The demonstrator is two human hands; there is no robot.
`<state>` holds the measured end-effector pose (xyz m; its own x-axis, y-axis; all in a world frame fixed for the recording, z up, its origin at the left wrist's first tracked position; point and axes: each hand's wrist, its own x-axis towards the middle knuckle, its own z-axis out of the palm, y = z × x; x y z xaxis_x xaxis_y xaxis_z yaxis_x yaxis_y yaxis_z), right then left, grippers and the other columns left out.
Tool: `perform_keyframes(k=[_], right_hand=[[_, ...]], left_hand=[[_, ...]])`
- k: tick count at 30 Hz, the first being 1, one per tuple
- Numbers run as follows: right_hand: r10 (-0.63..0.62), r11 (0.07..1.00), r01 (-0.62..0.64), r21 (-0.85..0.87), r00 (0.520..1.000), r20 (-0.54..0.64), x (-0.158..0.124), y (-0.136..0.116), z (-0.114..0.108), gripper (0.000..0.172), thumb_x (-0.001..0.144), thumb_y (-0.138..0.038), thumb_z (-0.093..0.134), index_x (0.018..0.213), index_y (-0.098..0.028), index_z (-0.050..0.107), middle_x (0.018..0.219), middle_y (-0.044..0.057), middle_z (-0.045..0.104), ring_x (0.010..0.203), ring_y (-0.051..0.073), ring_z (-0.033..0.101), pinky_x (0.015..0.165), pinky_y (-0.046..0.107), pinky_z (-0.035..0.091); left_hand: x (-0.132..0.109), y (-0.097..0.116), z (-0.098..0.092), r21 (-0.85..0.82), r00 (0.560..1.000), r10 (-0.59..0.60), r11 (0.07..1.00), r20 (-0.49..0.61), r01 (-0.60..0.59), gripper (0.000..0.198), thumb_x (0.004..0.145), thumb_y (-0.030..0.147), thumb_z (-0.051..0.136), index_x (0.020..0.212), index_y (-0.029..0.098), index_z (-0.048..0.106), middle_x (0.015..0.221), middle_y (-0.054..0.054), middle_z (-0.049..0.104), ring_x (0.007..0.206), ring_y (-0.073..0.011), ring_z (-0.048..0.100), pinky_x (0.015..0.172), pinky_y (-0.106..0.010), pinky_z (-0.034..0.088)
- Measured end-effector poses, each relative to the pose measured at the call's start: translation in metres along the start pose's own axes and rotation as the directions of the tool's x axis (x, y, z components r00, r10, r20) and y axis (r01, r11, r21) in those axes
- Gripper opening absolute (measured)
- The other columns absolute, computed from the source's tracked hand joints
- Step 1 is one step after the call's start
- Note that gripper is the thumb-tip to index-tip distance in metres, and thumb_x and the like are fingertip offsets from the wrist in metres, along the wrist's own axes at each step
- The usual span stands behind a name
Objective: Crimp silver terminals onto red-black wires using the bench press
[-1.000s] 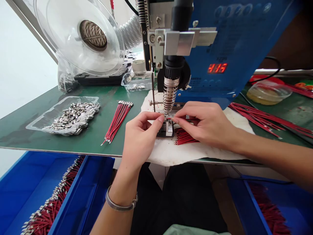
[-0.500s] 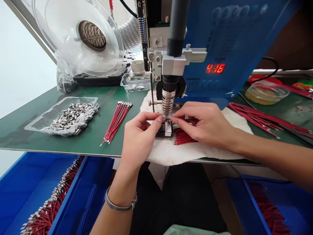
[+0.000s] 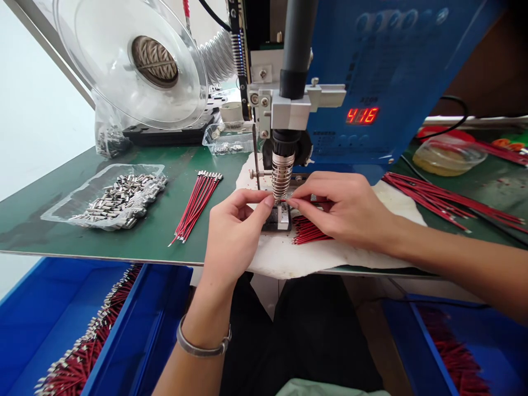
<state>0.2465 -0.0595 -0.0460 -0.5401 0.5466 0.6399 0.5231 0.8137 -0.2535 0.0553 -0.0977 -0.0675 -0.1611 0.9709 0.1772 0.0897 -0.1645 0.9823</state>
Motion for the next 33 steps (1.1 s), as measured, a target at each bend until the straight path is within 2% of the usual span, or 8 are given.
perform_keyframes(k=[15, 20, 23, 29, 33], right_hand=[[0.011, 1.0, -0.011, 0.007, 1.0, 0.011, 0.0001, 0.0026, -0.0008, 0.013, 0.092, -0.022, 0.065, 0.087, -0.015, 0.074, 0.075, 0.001, 0.069, 0.062, 0.01, 0.056, 0.057, 0.025, 0.04], [0.01, 1.0, -0.01, 0.002, 1.0, 0.014, 0.0006, 0.0027, 0.0, 0.012, 0.092, -0.022, 0.065, 0.086, -0.016, 0.074, 0.076, 0.001, 0.069, 0.062, 0.011, 0.057, 0.057, 0.026, 0.04], [0.012, 1.0, -0.012, 0.003, 1.0, 0.023, 0.0007, 0.0028, 0.0007, 0.013, 0.093, -0.022, 0.064, 0.087, -0.017, 0.074, 0.077, 0.002, 0.07, 0.062, 0.011, 0.058, 0.057, 0.027, 0.041], [-0.063, 0.998, 0.063, -0.024, 0.998, 0.018, 0.0007, 0.005, -0.0018, 0.011, 0.092, -0.024, 0.065, 0.096, -0.017, 0.072, 0.081, 0.002, 0.072, 0.062, 0.012, 0.06, 0.058, 0.027, 0.044], [-0.098, 0.994, 0.099, -0.038, 0.995, 0.016, 0.0003, 0.0069, -0.0025, 0.013, 0.095, -0.021, 0.062, 0.092, -0.015, 0.072, 0.083, 0.005, 0.073, 0.07, 0.013, 0.064, 0.061, 0.026, 0.045]], left_hand=[[0.0005, -0.001, -0.0009, -0.008, 1.0, 0.014, 1.0, 0.001, -0.014, 0.016, 0.081, 0.036, 0.078, 0.086, 0.021, 0.075, 0.06, 0.002, 0.049, 0.078, -0.0168, 0.063, 0.073, -0.026, 0.049], [-0.0004, -0.0005, -0.001, 0.01, 1.0, 0.019, 1.0, -0.002, -0.019, 0.016, 0.082, 0.036, 0.078, 0.085, 0.021, 0.075, 0.077, -0.003, 0.066, 0.075, -0.014, 0.061, 0.068, -0.025, 0.046], [0.0, 0.0001, -0.0004, 0.02, 1.0, 0.016, 1.0, -0.004, -0.016, 0.017, 0.082, 0.036, 0.078, 0.085, 0.02, 0.075, 0.085, -0.004, 0.071, 0.071, -0.0124, 0.059, 0.064, -0.024, 0.044], [0.0013, -0.0001, -0.0003, 0.019, 0.999, 0.039, 0.999, 0.003, -0.039, 0.022, 0.082, 0.04, 0.077, 0.086, 0.019, 0.074, 0.074, -0.002, 0.066, 0.062, -0.0094, 0.048, 0.056, -0.024, 0.036], [0.0001, 0.0013, -0.0004, 0.041, 0.998, 0.055, 0.998, 0.002, -0.055, 0.025, 0.082, 0.042, 0.077, 0.083, 0.018, 0.074, 0.07, -0.001, 0.062, 0.06, -0.0087, 0.044, 0.054, -0.023, 0.032]])
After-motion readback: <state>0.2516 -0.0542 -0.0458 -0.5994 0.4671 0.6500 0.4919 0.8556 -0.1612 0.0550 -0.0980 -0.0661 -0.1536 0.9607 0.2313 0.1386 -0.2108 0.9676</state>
